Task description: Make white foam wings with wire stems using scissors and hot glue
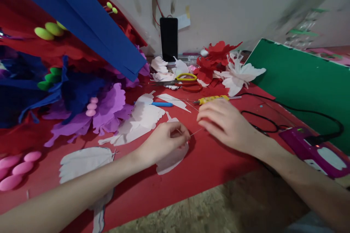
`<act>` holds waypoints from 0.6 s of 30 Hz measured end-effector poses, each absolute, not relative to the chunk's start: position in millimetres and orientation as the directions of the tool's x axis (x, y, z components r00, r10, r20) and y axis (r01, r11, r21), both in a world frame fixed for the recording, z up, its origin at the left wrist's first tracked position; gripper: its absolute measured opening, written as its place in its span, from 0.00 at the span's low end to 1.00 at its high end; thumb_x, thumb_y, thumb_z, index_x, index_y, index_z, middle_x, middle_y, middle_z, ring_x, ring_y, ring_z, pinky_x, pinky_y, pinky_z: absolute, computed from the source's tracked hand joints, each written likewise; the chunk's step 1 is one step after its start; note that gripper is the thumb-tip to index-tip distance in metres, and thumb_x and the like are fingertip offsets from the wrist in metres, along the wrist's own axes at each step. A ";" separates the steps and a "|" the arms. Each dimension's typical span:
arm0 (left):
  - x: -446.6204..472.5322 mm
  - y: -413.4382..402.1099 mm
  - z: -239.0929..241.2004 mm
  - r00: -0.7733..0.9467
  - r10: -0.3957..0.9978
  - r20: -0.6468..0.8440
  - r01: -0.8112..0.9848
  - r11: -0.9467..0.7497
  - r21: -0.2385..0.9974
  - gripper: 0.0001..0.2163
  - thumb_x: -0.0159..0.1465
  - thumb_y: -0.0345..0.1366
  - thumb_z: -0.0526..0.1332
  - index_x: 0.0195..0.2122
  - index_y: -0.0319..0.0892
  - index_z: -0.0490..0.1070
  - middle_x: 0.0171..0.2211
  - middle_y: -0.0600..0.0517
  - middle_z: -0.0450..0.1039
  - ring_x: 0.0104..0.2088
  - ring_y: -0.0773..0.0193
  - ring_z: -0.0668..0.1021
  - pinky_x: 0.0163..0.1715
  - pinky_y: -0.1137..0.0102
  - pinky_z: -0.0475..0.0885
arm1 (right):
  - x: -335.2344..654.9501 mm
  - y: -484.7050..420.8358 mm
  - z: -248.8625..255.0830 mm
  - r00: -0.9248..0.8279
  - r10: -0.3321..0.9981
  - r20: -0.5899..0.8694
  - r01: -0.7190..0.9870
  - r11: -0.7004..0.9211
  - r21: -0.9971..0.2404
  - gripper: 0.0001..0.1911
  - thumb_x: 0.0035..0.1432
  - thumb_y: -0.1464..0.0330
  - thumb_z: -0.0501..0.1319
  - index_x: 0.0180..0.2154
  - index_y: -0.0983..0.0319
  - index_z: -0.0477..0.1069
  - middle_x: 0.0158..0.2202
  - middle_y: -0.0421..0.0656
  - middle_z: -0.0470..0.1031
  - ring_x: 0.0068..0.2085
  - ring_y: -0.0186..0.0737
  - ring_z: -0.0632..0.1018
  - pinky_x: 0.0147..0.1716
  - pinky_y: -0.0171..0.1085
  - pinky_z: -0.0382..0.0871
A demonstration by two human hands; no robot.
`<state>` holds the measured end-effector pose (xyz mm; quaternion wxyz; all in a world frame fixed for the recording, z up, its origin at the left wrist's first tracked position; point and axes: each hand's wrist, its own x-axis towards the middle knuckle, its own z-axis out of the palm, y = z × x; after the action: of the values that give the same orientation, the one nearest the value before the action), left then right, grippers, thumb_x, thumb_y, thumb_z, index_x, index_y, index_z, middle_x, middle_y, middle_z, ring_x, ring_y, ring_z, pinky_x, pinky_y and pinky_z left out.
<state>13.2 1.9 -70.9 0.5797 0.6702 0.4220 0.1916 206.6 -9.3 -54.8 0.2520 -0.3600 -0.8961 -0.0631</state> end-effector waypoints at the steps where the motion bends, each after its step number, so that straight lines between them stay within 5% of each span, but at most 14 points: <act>1: 12.3 1.8 -70.8 0.568 0.792 -0.222 0.334 0.025 0.942 0.05 0.53 0.25 0.54 0.24 0.39 0.65 0.23 0.55 0.69 0.26 0.69 0.72 0.31 0.73 0.68 | 212.7 -4.0 -52.5 -0.549 0.654 0.520 0.721 0.686 -0.100 0.08 0.61 0.71 0.51 0.32 0.62 0.67 0.34 0.45 0.73 0.36 0.38 0.72 0.38 0.39 0.62; 7: 8.2 0.5 -74.9 0.578 0.801 -0.156 0.271 -0.007 0.963 0.03 0.53 0.28 0.56 0.23 0.40 0.66 0.26 0.54 0.70 0.30 0.66 0.73 0.35 0.71 0.67 | 236.1 59.2 -46.4 -0.304 0.894 0.329 0.912 0.373 -0.171 0.08 0.57 0.72 0.52 0.36 0.62 0.68 0.40 0.47 0.74 0.42 0.43 0.74 0.44 0.44 0.65; 18: 4.5 -3.1 -79.7 0.579 0.810 -0.094 0.203 -0.032 0.979 0.04 0.56 0.33 0.56 0.25 0.39 0.65 0.26 0.53 0.69 0.29 0.66 0.71 0.33 0.71 0.66 | 193.4 163.4 -57.4 -0.495 0.869 -0.003 0.869 0.495 0.007 0.23 0.46 0.79 0.57 0.47 0.66 0.67 0.46 0.53 0.71 0.45 0.47 0.73 0.42 0.40 0.65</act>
<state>4.5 -3.1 -79.7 0.5841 0.6695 0.3782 0.2599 193.4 163.4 -57.4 -0.0033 -0.5025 -0.8646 -0.0022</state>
